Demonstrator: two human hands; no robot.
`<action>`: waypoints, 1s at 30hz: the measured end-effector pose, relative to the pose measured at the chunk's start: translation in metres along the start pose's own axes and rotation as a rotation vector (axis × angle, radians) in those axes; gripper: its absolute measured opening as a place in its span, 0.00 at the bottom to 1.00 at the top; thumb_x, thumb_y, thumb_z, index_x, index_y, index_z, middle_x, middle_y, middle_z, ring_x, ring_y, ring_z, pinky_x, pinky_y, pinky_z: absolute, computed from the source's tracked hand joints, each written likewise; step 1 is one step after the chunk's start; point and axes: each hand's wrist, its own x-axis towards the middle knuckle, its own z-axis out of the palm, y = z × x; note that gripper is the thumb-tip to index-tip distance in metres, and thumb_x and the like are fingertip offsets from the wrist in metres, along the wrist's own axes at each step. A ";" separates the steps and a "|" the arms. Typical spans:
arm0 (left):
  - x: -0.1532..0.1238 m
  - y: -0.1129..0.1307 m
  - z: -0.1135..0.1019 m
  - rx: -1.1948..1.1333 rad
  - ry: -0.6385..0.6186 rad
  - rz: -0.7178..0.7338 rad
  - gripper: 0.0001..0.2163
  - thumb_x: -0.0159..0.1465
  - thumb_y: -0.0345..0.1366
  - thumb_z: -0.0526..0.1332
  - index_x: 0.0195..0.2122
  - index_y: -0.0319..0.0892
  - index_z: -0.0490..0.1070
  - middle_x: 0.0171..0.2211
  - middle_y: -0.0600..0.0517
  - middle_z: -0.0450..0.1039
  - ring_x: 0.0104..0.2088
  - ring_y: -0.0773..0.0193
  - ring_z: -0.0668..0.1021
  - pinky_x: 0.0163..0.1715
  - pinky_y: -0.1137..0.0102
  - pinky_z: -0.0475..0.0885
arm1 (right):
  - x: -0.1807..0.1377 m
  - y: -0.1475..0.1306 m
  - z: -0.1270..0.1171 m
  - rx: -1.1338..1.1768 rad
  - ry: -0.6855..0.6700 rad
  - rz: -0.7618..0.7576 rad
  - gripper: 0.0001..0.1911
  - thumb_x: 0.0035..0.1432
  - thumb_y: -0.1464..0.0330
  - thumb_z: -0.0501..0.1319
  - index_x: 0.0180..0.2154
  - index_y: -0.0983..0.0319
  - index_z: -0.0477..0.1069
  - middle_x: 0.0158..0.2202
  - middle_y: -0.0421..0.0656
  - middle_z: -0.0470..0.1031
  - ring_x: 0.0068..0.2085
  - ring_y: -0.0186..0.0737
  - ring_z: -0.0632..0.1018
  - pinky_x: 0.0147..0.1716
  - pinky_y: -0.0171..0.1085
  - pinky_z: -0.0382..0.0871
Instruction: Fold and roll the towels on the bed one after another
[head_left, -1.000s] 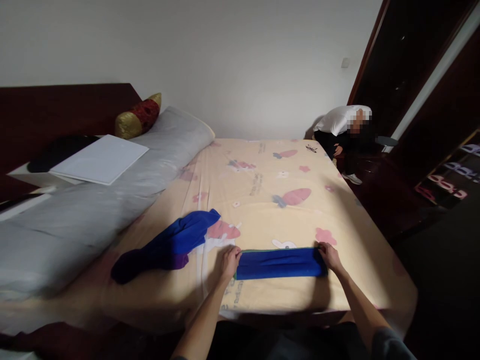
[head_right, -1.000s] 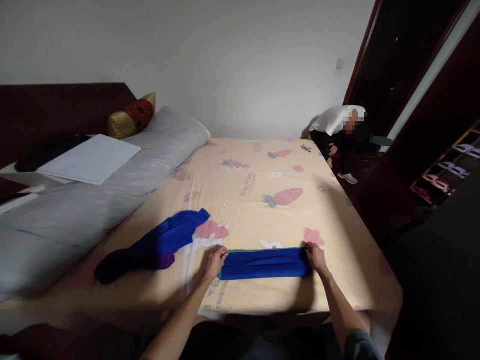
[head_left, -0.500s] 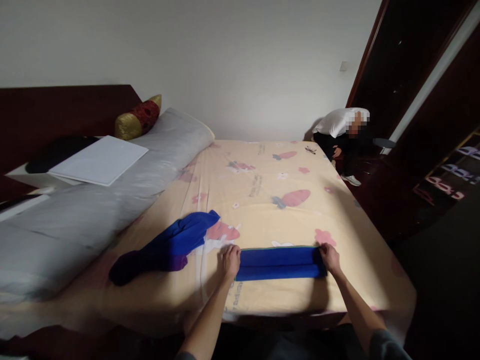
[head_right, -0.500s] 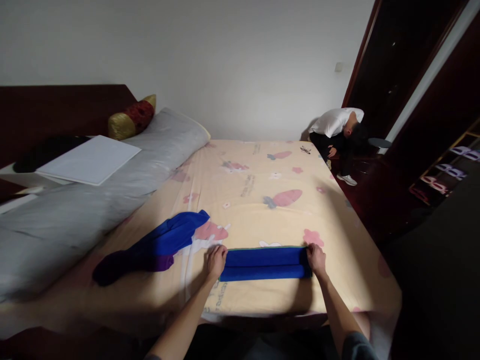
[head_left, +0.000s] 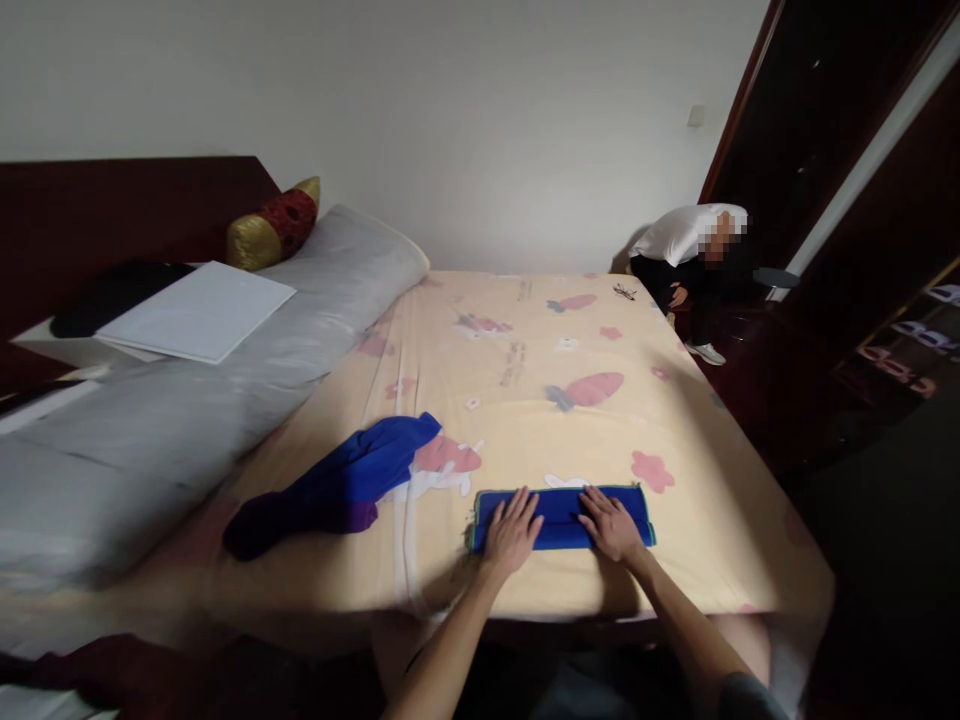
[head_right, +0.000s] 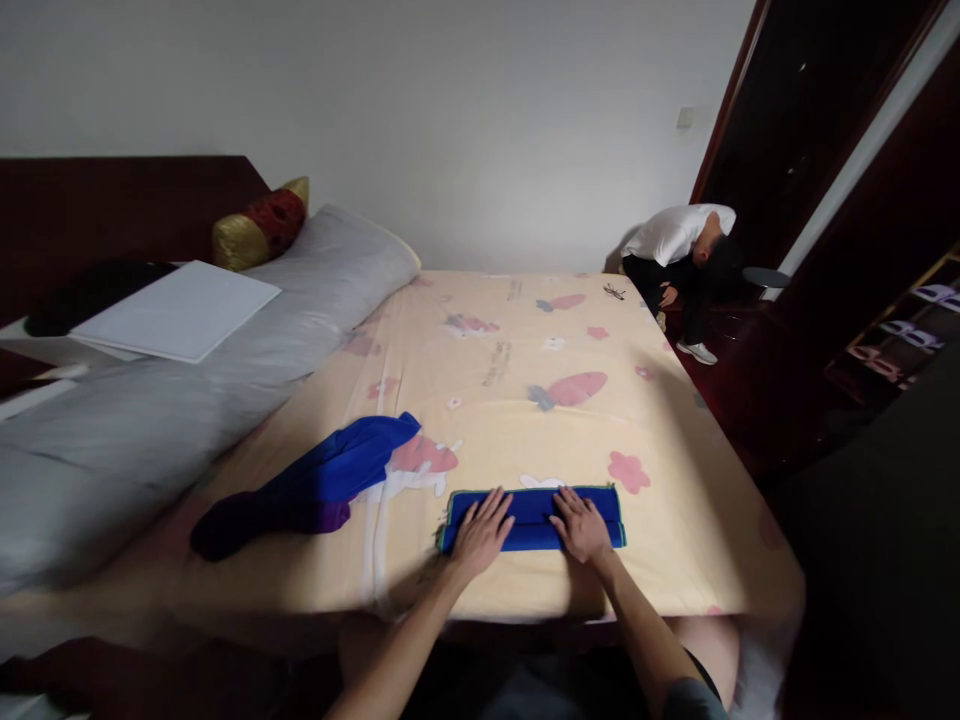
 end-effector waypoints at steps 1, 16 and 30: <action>-0.006 -0.014 -0.006 0.014 0.008 -0.041 0.23 0.70 0.45 0.45 0.65 0.49 0.59 0.65 0.49 0.59 0.65 0.56 0.62 0.63 0.56 0.58 | -0.008 0.015 -0.008 -0.012 0.008 0.033 0.28 0.68 0.55 0.45 0.63 0.60 0.61 0.65 0.50 0.59 0.66 0.49 0.61 0.61 0.52 0.56; -0.077 -0.038 -0.023 0.024 0.028 0.118 0.23 0.64 0.30 0.50 0.60 0.47 0.66 0.57 0.48 0.71 0.57 0.55 0.72 0.58 0.58 0.62 | -0.095 0.050 -0.013 -0.191 0.169 -0.048 0.25 0.63 0.71 0.48 0.61 0.59 0.63 0.62 0.48 0.67 0.59 0.47 0.69 0.54 0.47 0.60; -0.017 -0.020 -0.047 -0.008 -0.081 -0.076 0.11 0.55 0.24 0.54 0.33 0.45 0.72 0.33 0.50 0.76 0.40 0.55 0.76 0.48 0.58 0.66 | -0.041 0.035 -0.043 -0.190 0.064 0.214 0.11 0.50 0.73 0.54 0.32 0.59 0.74 0.34 0.45 0.78 0.41 0.46 0.75 0.45 0.45 0.60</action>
